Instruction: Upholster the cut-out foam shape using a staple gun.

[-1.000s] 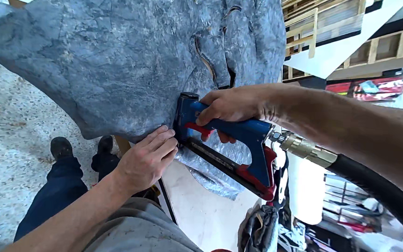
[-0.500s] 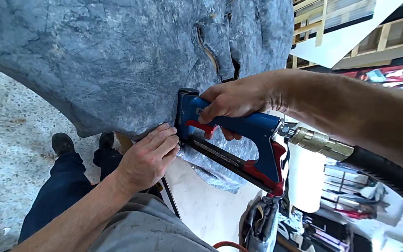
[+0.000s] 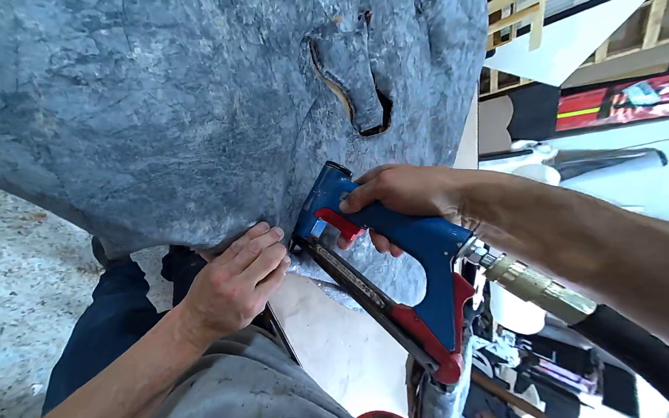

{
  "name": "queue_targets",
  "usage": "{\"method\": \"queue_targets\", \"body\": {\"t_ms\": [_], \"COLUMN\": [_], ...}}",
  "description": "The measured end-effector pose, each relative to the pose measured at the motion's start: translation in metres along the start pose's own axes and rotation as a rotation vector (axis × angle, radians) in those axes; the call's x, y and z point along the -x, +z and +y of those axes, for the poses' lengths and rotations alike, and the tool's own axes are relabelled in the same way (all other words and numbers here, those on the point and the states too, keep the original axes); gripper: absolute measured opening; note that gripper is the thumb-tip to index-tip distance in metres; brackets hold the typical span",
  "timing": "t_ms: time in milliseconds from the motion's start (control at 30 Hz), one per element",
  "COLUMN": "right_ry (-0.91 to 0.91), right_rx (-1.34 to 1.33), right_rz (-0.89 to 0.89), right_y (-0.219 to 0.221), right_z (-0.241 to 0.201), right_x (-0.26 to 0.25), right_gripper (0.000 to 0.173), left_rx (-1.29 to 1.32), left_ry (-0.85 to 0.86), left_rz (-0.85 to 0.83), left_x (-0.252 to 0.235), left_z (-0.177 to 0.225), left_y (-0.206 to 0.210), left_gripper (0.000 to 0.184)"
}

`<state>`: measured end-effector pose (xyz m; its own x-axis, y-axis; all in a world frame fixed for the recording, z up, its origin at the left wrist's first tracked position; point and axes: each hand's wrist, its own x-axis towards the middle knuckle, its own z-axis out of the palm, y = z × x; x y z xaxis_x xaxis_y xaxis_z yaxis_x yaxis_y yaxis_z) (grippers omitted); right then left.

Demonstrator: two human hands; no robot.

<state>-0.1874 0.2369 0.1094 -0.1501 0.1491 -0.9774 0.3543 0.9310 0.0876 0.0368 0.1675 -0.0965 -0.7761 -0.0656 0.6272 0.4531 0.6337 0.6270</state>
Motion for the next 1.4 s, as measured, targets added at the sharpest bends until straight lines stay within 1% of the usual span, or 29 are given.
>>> {"method": "queue_targets", "body": {"t_ms": [167, 333, 400, 533, 633, 733, 867, 1033, 1167, 1233, 1300, 1367, 1400], "right_ry": [0.02, 0.032, 0.014, -0.034, -0.032, -0.009, 0.022, 0.092, 0.099, 0.004, -0.084, -0.204, -0.267], "right_rx": [-0.054, -0.06, -0.126, -0.369, -0.404, -0.453, -0.46, -0.484, -0.491, -0.556, -0.66, -0.843, -0.945], "right_rz": [-0.04, -0.018, -0.031, -0.066, -0.078, -0.08, -0.116, -0.119, -0.079, -0.086, -0.052, 0.048, 0.127], "right_y": [-0.008, -0.005, -0.004, -0.003, -0.004, -0.004, -0.009, -0.008, -0.002, -0.009, -0.014, -0.008, -0.002], "right_z": [0.007, 0.006, 0.015, 0.047, 0.055, 0.057, 0.051, 0.04, 0.041, 0.06, 0.09, 0.132, 0.153], "right_x": [-0.007, -0.005, -0.006, -0.009, -0.009, -0.011, -0.012, -0.011, -0.007, -0.001, 0.01, 0.022, 0.03], "right_gripper": [0.024, 0.022, 0.023, 0.028, 0.03, 0.031, 0.03, 0.03, 0.027, 0.028, 0.031, 0.031, 0.029], "left_rx": [-0.008, -0.018, -0.026, -0.041, -0.072, -0.091, -0.058, -0.027, -0.034, -0.069, -0.167, -0.294, -0.317], "left_ry": [-0.016, -0.012, -0.01, 0.005, 0.017, 0.029, 0.042, 0.021, 0.019, 0.038, 0.059, 0.083, 0.093], "left_rz": [-0.004, -0.013, -0.02, -0.034, -0.069, -0.133, -0.15, -0.182, -0.224, -0.281, -0.382, -0.505, -0.547], "left_x": [0.001, 0.001, 0.003, 0.005, 0.004, 0.004, 0.001, -0.001, -0.006, -0.014, -0.021, -0.028, -0.034], "left_z": [0.001, 0.001, 0.001, -0.002, -0.002, -0.001, -0.004, -0.002, -0.001, -0.001, 0.002, 0.008, 0.011], "left_y": [0.0, -0.001, -0.002, -0.006, -0.008, -0.014, -0.016, -0.019, -0.023, -0.026, -0.035, -0.046, -0.049], "left_gripper": [0.016, 0.017, 0.017, 0.016, 0.016, 0.018, 0.018, 0.02, 0.02, 0.022, 0.026, 0.028, 0.029]}}
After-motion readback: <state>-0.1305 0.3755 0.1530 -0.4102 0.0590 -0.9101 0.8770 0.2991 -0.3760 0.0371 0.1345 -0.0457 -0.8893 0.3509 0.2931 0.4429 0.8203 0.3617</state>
